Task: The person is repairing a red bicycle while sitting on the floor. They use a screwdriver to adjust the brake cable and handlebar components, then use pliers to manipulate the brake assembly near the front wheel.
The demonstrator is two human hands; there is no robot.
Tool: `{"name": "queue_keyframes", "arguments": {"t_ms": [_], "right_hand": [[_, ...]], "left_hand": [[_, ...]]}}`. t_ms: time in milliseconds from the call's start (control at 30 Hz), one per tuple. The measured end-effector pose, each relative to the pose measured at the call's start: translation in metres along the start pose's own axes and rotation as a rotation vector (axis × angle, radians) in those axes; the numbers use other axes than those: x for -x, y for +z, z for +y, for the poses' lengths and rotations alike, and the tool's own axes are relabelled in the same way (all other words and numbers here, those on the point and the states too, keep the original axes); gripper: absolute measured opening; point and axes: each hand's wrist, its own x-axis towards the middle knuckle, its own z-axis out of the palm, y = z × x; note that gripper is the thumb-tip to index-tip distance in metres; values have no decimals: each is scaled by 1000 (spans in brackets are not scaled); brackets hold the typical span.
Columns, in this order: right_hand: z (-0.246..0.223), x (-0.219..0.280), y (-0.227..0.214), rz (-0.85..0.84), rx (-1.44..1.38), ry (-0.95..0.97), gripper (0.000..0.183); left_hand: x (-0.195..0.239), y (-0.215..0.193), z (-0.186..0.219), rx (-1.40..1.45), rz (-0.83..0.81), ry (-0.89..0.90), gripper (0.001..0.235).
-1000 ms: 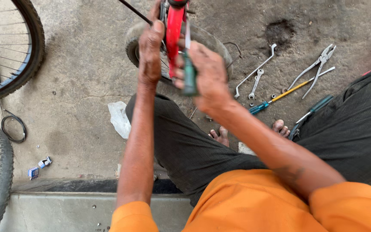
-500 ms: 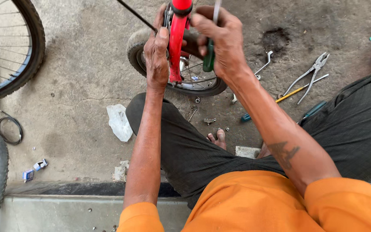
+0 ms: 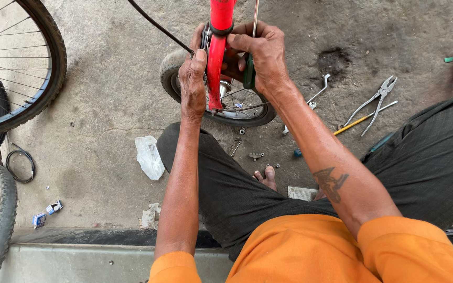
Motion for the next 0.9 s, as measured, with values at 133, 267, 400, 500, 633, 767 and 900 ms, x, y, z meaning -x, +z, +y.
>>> {"name": "queue_keyframes", "arguments": {"t_ms": [133,267,400,500,633,767,900], "right_hand": [[4,9,9,51,53,-107,20],[3,15,20,74,-79,-83,27],[-4,14,20,76,-9,-72,22],[-9,11,19,98,103,-53,19],[-10,7,21,135,225,-102,18],[-10,2,22,150,111,-58,17],[-8,3,21,81,54,-30,15]], "left_hand": [[0,-1,0,-26,11,-15,71],[-2,-4,3,-127,29,57,68],[-2,-8,8,-155,13,23,67],[-2,-10,12,-124,7,-31,67],[-1,-9,15,-136,-3,32,64],[-2,-7,15,36,-28,-19,67],[-2,-6,20,14,-2,-31,68]]}}
